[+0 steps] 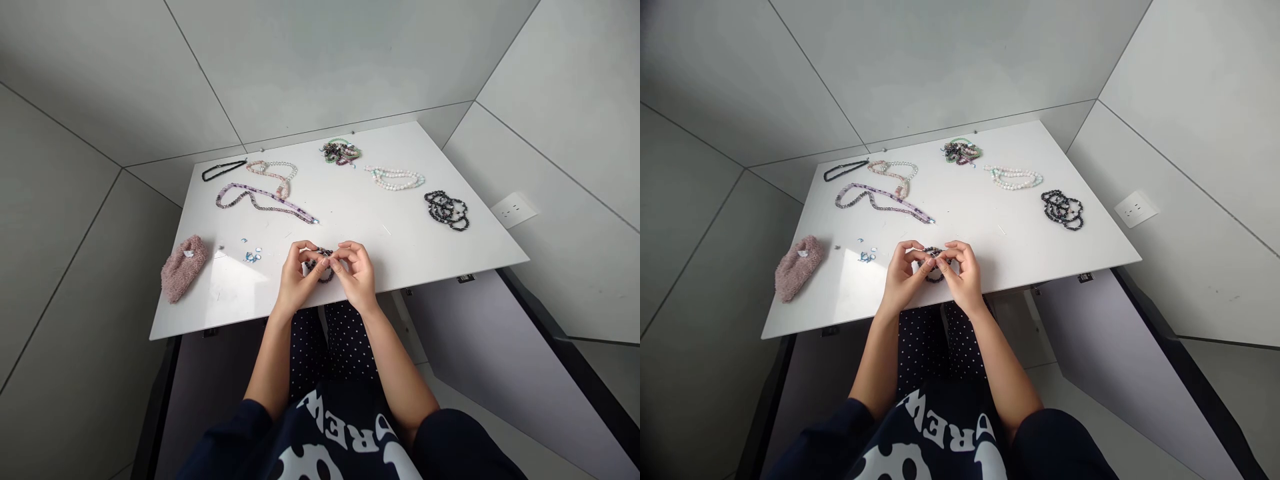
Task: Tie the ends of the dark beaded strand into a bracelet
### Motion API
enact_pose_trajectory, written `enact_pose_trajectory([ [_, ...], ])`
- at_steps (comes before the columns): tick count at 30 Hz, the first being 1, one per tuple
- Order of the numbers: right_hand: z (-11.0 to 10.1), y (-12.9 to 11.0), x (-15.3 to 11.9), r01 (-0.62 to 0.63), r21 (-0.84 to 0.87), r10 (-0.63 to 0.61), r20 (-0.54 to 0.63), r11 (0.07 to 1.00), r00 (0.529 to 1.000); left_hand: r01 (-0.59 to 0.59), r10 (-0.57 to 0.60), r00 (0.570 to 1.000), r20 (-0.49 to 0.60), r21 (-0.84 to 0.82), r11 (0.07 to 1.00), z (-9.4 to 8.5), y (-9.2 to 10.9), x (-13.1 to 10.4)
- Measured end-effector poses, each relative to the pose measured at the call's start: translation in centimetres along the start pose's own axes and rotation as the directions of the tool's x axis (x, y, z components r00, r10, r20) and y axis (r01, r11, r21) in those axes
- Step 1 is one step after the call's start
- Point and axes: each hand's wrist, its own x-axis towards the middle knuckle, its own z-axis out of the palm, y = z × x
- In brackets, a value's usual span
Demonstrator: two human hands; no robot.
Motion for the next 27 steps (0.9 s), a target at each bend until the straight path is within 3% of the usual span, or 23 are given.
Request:
enact_pose_trajectory([
  [6,-0.2,0.4,0.0,-0.021,0.056,0.019,0.04,0.998,0.999,0.11,-0.114,0.985,0.128,0.038,0.993,-1.1,0.8,0.8],
  [11,-0.4,0.6,0.0,-0.021,0.066,0.017,0.073,0.998,0.997,0.107,-0.113,0.972,0.208,0.04,0.993,-1.8,1.0,1.4],
  [18,-0.4,0.7,0.0,-0.011,0.037,0.008,0.081,0.999,0.997,0.079,-0.087,0.988,0.124,0.069,0.994,-1.5,0.7,1.3],
  [27,0.1,0.7,-0.2,0.071,-0.04,-0.069,0.041,0.997,0.997,0.001,0.02,0.997,-0.076,0.272,0.962,0.2,0.8,0.2],
])
